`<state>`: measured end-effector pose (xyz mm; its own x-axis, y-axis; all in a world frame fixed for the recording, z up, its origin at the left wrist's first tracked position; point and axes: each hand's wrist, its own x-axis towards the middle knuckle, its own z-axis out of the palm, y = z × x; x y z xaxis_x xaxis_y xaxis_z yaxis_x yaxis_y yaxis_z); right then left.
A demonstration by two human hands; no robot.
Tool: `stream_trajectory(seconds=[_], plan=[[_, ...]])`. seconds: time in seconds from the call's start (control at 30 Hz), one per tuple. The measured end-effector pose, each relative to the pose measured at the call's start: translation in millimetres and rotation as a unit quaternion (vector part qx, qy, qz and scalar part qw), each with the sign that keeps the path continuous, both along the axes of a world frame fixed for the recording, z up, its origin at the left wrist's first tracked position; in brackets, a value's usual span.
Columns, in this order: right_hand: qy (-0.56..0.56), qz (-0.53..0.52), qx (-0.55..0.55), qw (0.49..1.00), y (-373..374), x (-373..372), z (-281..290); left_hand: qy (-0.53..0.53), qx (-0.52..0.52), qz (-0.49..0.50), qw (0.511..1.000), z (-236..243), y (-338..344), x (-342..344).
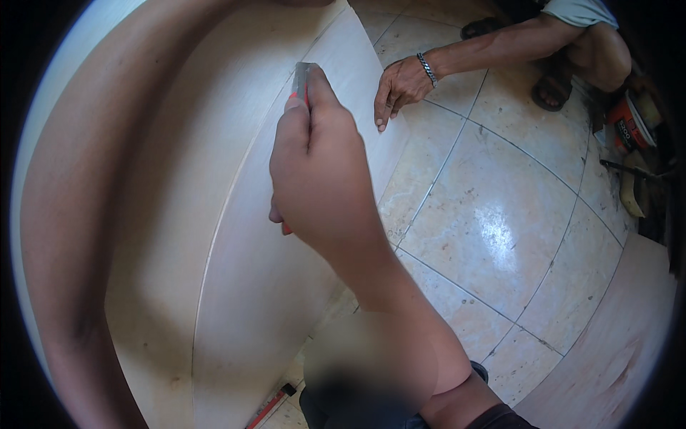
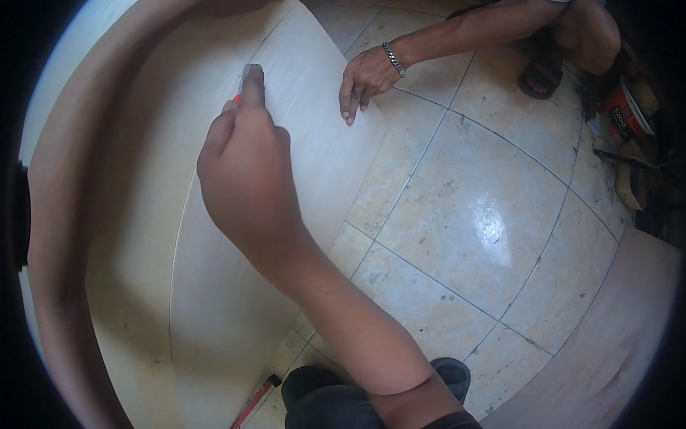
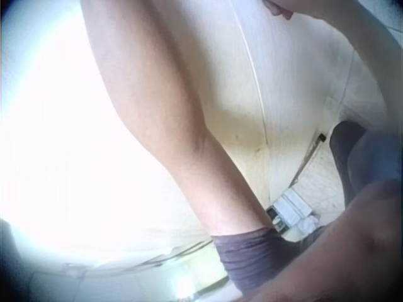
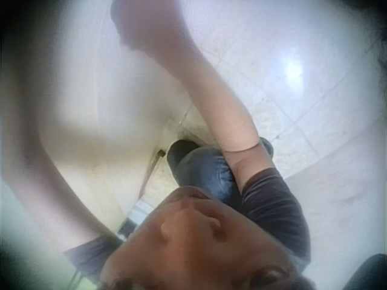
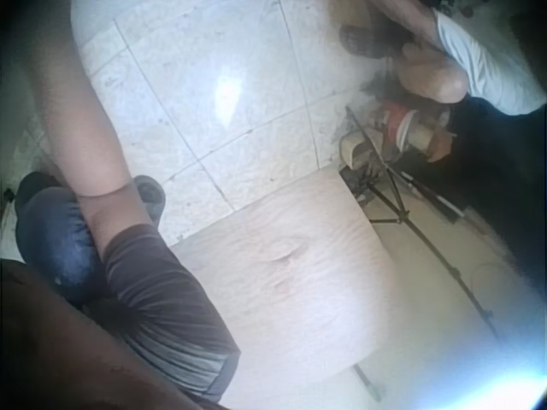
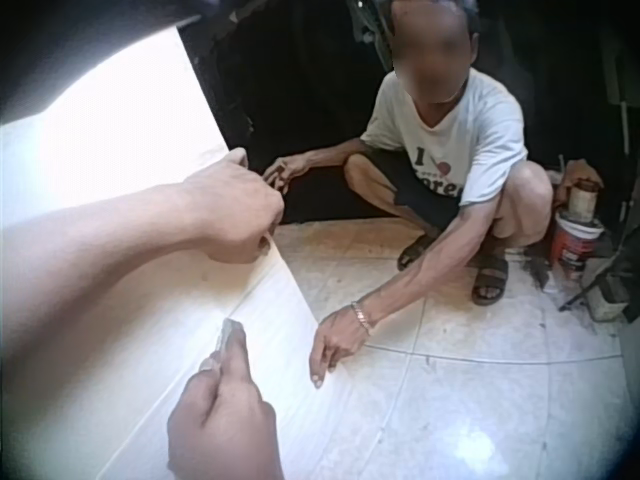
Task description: The person sits on the floor and uses a clamp to secure a large sheet of plywood against a wall. They then use a utility knife to score and cut along the edge of the plywood, with another person assisting by holding the sheet steady.
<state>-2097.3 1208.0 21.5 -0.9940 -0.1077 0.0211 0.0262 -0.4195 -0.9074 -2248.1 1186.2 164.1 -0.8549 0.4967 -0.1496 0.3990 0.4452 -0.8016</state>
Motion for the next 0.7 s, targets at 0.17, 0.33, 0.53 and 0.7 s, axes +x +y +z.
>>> stream_trajectory(seconds=[0.17,0.33,0.53,0.7], plan=[[0.038,-0.047,-0.016,0.998,6.4,5.7,-3.2,-0.007,0.008,-0.025,1.000,-0.6,-3.9,-4.7],[-0.030,-0.034,-0.009,0.999,40.6,-25.0,7.1,-0.001,0.003,-0.013,1.000,0.7,-2.0,-3.0],[-0.032,-0.010,0.022,0.999,55.1,-65.4,14.2,-0.014,0.007,0.012,1.000,3.2,-2.3,-10.1],[-0.023,0.001,0.024,0.999,49.6,-77.7,13.0,-0.008,0.014,0.003,1.000,2.1,-2.5,-5.2]])
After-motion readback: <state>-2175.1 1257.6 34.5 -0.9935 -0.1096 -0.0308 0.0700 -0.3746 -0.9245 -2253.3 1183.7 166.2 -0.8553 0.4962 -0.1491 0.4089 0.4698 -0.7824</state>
